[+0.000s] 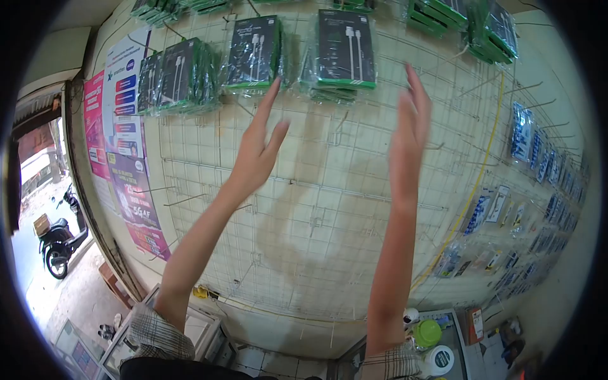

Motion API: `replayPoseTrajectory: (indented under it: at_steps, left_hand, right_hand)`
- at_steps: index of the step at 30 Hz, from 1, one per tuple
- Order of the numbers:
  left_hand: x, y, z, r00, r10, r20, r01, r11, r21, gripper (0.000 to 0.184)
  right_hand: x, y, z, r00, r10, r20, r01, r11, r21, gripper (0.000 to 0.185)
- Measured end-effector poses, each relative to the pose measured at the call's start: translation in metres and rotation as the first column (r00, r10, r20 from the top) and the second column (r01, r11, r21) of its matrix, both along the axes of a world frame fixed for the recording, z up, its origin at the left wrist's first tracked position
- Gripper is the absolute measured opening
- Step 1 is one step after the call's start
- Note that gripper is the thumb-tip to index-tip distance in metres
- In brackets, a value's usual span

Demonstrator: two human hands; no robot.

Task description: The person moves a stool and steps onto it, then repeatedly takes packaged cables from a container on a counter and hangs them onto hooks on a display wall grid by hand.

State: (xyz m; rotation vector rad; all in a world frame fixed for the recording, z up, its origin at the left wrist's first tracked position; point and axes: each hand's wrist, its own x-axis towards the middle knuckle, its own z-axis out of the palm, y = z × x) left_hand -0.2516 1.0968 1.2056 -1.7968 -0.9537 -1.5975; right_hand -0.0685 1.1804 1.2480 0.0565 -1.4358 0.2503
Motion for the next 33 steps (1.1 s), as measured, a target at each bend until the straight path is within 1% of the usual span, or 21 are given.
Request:
replayPoseTrajectory:
  at_steps: [3,4,6,8,9,10,11,12,14,17,18,20,21,22,24,26,27,30,31,32,33]
  left_hand:
    - [0.0,-0.073,-0.076,0.998,0.004,0.062,0.002,0.995,-0.103,0.051]
    - [-0.002,-0.095,-0.107,0.994,0.087,0.067,-0.081,0.993,-0.08,0.046]
    - [-0.014,-0.125,-0.199,0.961,0.177,0.211,-0.171,0.984,-0.049,0.031]
    - [-0.004,-0.158,-0.287,0.765,0.371,0.526,-0.262,0.926,-0.272,0.02]
    - [0.007,-0.176,-0.331,0.579,0.441,0.686,-0.214,0.894,-0.394,0.018]
    - [0.018,-0.197,-0.388,0.412,0.474,0.778,-0.186,0.88,-0.438,0.018]
    - [0.032,-0.224,-0.447,0.226,0.502,0.835,-0.159,0.865,-0.476,0.018]
    - [0.052,-0.249,-0.491,0.116,0.55,0.827,-0.188,0.83,-0.526,0.018]
    - [0.111,-0.309,-0.589,-0.188,0.623,0.759,-0.204,0.731,-0.651,0.018]
    - [0.24,-0.418,-0.707,-0.641,0.606,0.472,-0.114,0.532,-0.839,0.017]
    - [0.282,-0.444,-0.72,-0.813,0.495,0.308,-0.057,0.459,-0.887,0.018]
    - [0.346,-0.472,-0.728,-0.986,0.146,-0.085,0.127,0.307,-0.943,0.019]
    - [0.361,-0.475,-0.72,-0.954,-0.077,-0.288,0.263,0.239,-0.935,0.019]
    - [0.372,-0.47,-0.715,-0.942,-0.123,-0.313,0.274,0.262,-0.926,0.019]
    - [0.383,-0.461,-0.704,-0.989,-0.117,-0.086,0.028,0.427,-0.904,0.019]
    - [0.373,-0.441,-0.715,-0.997,0.016,0.081,-0.064,0.484,-0.873,0.021]
    - [0.361,-0.432,-0.723,-0.981,0.092,0.172,-0.101,0.515,-0.851,0.022]
    - [0.301,-0.408,-0.75,-0.84,0.207,0.502,-0.298,0.597,-0.745,0.021]
    - [0.262,-0.409,-0.713,-0.758,0.557,0.338,-0.039,0.479,-0.877,0.018]
    - [0.234,-0.407,-0.713,-0.668,0.676,0.31,-0.07,0.358,-0.931,0.018]
    - [0.241,-0.409,-0.711,-0.676,0.674,0.298,-0.054,0.358,-0.932,0.018]
  right_hand:
    - [0.011,-0.038,-0.106,0.972,0.104,-0.212,-0.107,0.994,-0.003,0.035]
    - [0.016,-0.048,-0.157,0.996,0.007,-0.089,-0.005,1.0,0.023,0.03]
    - [0.009,-0.07,-0.239,0.918,0.088,0.387,-0.174,0.966,0.193,0.028]
    - [-0.019,-0.103,-0.317,0.575,0.411,0.708,-0.313,0.91,-0.274,0.022]
    - [-0.026,-0.108,-0.391,0.341,0.719,0.605,-0.265,0.691,-0.672,0.021]
    - [-0.025,-0.114,-0.47,0.128,0.932,0.338,-0.086,0.35,-0.933,0.021]
    - [-0.01,-0.117,-0.529,-0.014,0.91,0.414,0.072,0.414,-0.907,0.022]
    - [0.007,-0.108,-0.579,-0.187,0.861,0.473,0.196,0.505,-0.841,0.023]
    - [0.054,-0.076,-0.676,-0.478,0.723,0.498,0.169,0.633,-0.756,0.025]
    - [0.089,-0.03,-0.73,-0.733,0.5,0.461,0.226,0.818,-0.528,0.027]
    - [0.09,-0.019,-0.741,-0.761,0.468,0.448,0.274,0.859,-0.433,0.028]
    - [0.085,-0.004,-0.764,-0.771,0.434,0.466,0.333,0.899,-0.286,0.03]
    - [0.078,0.004,-0.773,-0.763,0.42,0.492,0.339,0.907,-0.25,0.03]
    - [0.067,0.012,-0.783,-0.751,0.402,0.524,0.327,0.916,-0.234,0.031]
    - [0.03,0.021,-0.789,-0.749,0.354,0.56,0.241,0.933,-0.267,0.033]
    - [-0.051,-0.01,-0.733,-0.798,0.312,0.515,0.146,0.93,-0.338,0.038]
    - [-0.08,-0.017,-0.737,-0.718,0.279,0.638,-0.009,0.912,-0.41,0.04]
    - [-0.179,-0.075,-0.726,-0.609,0.291,0.738,-0.089,0.9,-0.428,0.031]
    - [-0.206,-0.097,-0.718,-0.629,0.293,0.72,-0.055,0.907,-0.418,0.03]
    - [-0.227,-0.111,-0.726,-0.559,0.366,0.744,-0.131,0.847,-0.515,0.031]
    - [-0.246,-0.127,-0.726,-0.55,0.504,0.666,-0.132,0.735,-0.665,0.034]
